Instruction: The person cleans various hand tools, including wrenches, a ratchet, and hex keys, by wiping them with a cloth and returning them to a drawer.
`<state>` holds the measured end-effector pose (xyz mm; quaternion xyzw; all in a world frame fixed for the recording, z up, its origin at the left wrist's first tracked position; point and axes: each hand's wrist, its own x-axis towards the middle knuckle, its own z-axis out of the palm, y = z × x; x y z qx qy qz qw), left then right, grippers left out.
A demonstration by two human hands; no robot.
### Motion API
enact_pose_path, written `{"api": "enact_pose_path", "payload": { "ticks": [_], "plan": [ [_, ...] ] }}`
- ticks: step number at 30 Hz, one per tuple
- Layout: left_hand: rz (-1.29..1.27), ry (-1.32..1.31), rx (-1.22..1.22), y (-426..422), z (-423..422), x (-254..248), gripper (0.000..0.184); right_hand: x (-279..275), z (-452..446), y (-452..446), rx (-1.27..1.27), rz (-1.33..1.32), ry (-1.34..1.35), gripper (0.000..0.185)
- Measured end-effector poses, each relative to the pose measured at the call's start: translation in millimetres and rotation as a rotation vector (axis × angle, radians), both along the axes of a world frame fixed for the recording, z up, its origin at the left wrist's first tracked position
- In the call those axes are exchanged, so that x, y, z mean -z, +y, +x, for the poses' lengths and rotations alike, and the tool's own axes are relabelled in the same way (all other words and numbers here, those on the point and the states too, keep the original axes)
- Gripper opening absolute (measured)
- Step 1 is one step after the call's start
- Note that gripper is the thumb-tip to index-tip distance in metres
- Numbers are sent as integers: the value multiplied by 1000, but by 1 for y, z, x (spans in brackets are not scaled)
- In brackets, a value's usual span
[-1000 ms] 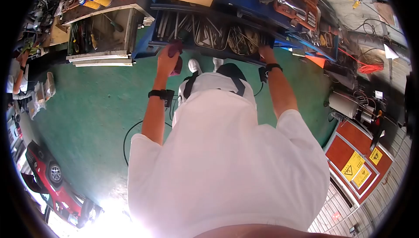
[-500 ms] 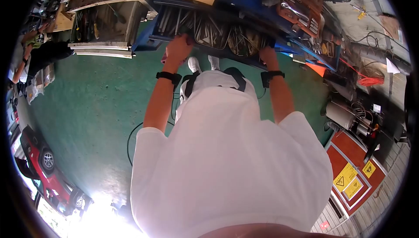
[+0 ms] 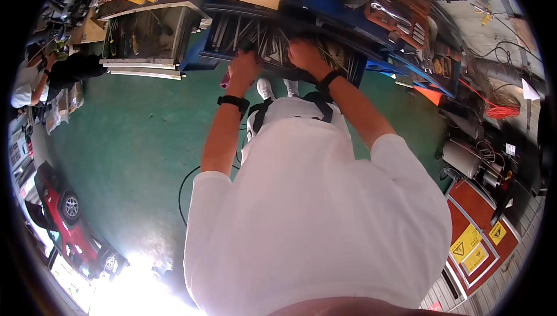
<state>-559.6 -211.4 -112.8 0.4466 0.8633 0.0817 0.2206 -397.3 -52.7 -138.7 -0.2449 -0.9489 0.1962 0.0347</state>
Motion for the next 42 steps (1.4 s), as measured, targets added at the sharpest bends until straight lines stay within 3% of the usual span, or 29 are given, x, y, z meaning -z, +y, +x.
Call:
{"api": "enact_pose_path", "payload": {
  "ticks": [2, 6, 8, 10, 15, 18, 20, 22, 25, 27, 32, 35, 39, 42],
  "plan": [
    [-13, -4, -21, -3, 1, 0, 32, 17, -9, 4, -41, 43, -150, 22],
    [-123, -101, -75, -4, 2, -6, 35, 31, -14, 3, 43, 64, -96, 25],
    [-118, -91, -104, -8, 5, -5, 36, 34, -18, 2, 114, -67, -244, 25],
    [-114, -82, -127, -17, 7, -5, 36, 36, -20, -3, 132, -82, -220, 24],
    [18, -151, -218, -36, 14, -13, 43, 29, -13, 1, 114, -186, -171, 27],
    [197, -276, -276, -55, 6, 26, 46, 31, -5, 9, 21, -321, -83, 26],
    [294, -325, -326, -66, 4, 39, 50, -1, 1, 10, 197, -972, -208, 22],
    [385, -375, -379, -74, 9, 33, 55, -25, 17, 9, 178, -975, -186, 22],
    [523, -311, -347, -74, 12, -20, 53, -70, 41, 12, 38, -882, -126, 24],
    [573, -191, -221, -71, 14, -49, 54, -96, 48, 9, -78, -784, -87, 26],
    [623, -189, -22, -53, 32, -102, 51, -135, 45, -8, -323, -754, 1, 26],
    [631, -148, 68, -46, 36, -122, 43, -180, 34, -2, -308, -810, -168, 27],
    [590, -99, 219, -38, 42, -123, 36, -179, 34, 8, -402, -754, -177, 26],
    [634, -245, 189, -32, 58, -135, 31, -173, 37, -4, -442, -751, 37, 26]
  ]
}}
